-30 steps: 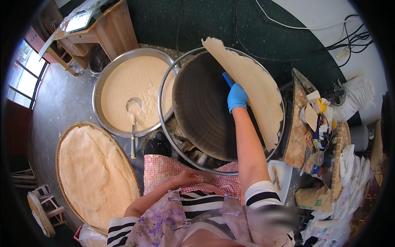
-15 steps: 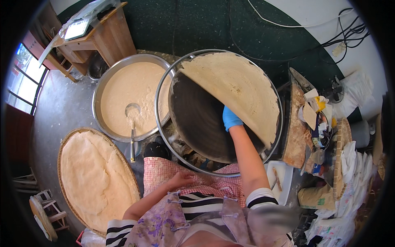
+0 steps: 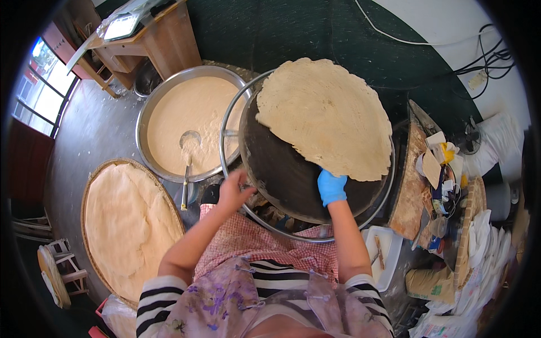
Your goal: The person ladles batter onto a hot griddle, spreads it into a thin circle with a wooden spreader, cooks the crepe, then lifts and transfers it to a woven tray. The cycle repeats with additional crepes.
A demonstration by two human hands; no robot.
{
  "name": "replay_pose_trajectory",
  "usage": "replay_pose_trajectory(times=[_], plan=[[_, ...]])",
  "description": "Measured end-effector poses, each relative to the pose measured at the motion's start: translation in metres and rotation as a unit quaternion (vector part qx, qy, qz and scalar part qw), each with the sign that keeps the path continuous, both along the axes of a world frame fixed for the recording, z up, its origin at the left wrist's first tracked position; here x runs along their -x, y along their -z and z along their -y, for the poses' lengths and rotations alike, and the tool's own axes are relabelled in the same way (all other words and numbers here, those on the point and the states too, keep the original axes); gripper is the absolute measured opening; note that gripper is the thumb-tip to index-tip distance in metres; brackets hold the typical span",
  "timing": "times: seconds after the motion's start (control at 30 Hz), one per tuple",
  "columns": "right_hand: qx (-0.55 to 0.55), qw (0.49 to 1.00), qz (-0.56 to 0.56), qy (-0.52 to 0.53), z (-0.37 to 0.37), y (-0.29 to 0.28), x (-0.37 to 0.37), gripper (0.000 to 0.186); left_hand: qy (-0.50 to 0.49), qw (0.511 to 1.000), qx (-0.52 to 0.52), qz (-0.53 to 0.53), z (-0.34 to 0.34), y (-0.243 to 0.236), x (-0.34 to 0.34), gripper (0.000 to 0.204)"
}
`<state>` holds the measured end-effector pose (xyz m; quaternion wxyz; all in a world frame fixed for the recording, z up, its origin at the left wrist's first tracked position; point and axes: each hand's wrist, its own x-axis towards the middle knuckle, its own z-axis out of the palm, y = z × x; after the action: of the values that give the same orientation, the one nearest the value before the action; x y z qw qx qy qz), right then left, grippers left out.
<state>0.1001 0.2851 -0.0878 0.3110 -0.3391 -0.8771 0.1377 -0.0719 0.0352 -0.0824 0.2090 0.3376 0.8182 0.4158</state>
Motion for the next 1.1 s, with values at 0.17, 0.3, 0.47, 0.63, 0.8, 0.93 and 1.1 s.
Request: replay_pose_trajectory(times=[0.17, 0.3, 0.47, 0.63, 0.8, 0.93, 1.1], plan=[[-0.034, 0.983, 0.183, -0.003, 0.044, -0.037, -0.014, 0.030, 0.046, 0.946, -0.072, -0.314, -0.078, -0.025, 0.051, 0.076], [0.002, 0.990, 0.133, -0.051, 0.060, -0.059, -0.042, 0.030, 0.140, 0.918, -0.112, -0.355, -0.107, -0.023, 0.055, 0.072], [0.035, 0.988, 0.130, -0.069, 0.082, -0.070, -0.104, 0.037, 0.301, 0.868, -0.050, -0.391, -0.108, -0.030, 0.003, 0.012], [0.153, 0.988, 0.003, 0.014, 0.104, -0.058, -0.176, 0.038, 0.316, 0.920, -0.002, -0.232, -0.093, -0.097, -0.056, 0.016], [0.275, 0.955, -0.059, 0.094, 0.111, -0.054, -0.210, 0.036, 0.254, 0.959, -0.094, -0.085, -0.080, -0.188, -0.032, 0.027], [0.213, 0.968, -0.019, 0.128, 0.103, -0.070, -0.204, 0.044, 0.090, 0.988, -0.058, 0.115, -0.006, -0.237, 0.039, 0.032], [0.188, 0.976, 0.001, 0.110, 0.098, -0.096, -0.165, 0.049, -0.150, 0.918, -0.206, 0.305, 0.158, -0.224, 0.088, 0.029]])
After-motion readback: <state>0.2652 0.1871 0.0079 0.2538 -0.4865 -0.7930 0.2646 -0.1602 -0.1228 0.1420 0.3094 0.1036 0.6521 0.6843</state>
